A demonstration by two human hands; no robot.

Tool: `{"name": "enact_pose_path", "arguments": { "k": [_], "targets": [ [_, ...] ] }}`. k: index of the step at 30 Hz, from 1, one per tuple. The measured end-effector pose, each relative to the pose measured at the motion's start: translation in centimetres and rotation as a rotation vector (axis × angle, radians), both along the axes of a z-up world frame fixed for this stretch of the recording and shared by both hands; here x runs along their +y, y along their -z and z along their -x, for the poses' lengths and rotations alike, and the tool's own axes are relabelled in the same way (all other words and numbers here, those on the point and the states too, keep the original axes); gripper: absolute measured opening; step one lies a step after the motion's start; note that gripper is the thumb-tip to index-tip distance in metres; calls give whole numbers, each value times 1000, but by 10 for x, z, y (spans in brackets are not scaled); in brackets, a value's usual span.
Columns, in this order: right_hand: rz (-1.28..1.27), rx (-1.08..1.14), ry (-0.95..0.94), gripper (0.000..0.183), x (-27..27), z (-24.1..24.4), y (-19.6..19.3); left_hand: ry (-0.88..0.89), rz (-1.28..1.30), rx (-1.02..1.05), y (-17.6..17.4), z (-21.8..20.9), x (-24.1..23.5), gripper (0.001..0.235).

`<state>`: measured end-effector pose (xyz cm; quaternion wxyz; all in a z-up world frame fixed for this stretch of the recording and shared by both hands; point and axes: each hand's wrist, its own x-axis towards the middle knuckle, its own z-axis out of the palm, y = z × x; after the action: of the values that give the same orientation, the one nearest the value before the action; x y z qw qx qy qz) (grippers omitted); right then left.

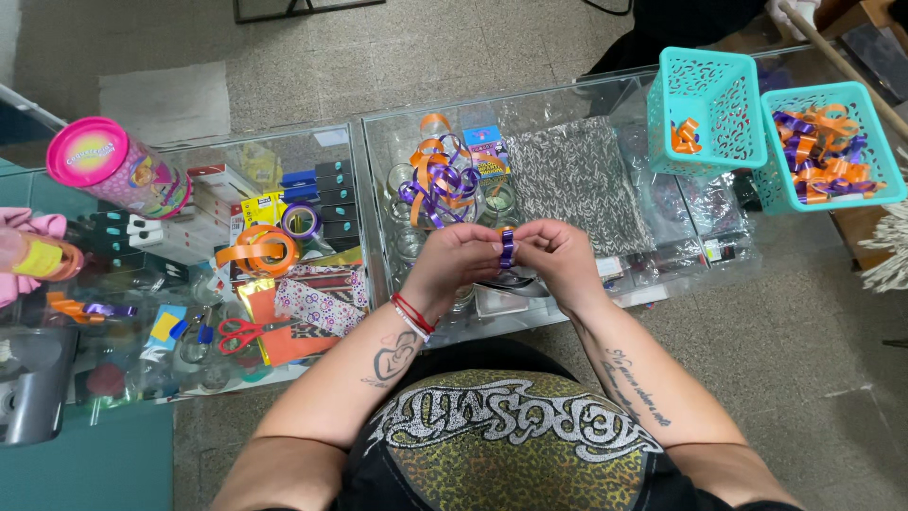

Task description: The person ties purple and orange ribbons into bows using a stapler to secure them. They repeatedly pick up ribbons, fold them into loops, and staple the center before placing the finished bows into a basket.

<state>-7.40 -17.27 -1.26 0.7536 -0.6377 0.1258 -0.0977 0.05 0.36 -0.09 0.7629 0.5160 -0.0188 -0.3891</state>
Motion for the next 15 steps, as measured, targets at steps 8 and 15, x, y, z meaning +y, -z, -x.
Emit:
{"name": "enact_pose_path", "arguments": {
  "k": [8, 15],
  "targets": [
    [124, -29, -16, 21, 8, 4, -14, -14, -68, -47, -8, -1, 10, 24],
    [84, -8, -34, 23, 22, 0, -18, -21, -75, -36, 11, -11, 14, 22]
  ]
}}
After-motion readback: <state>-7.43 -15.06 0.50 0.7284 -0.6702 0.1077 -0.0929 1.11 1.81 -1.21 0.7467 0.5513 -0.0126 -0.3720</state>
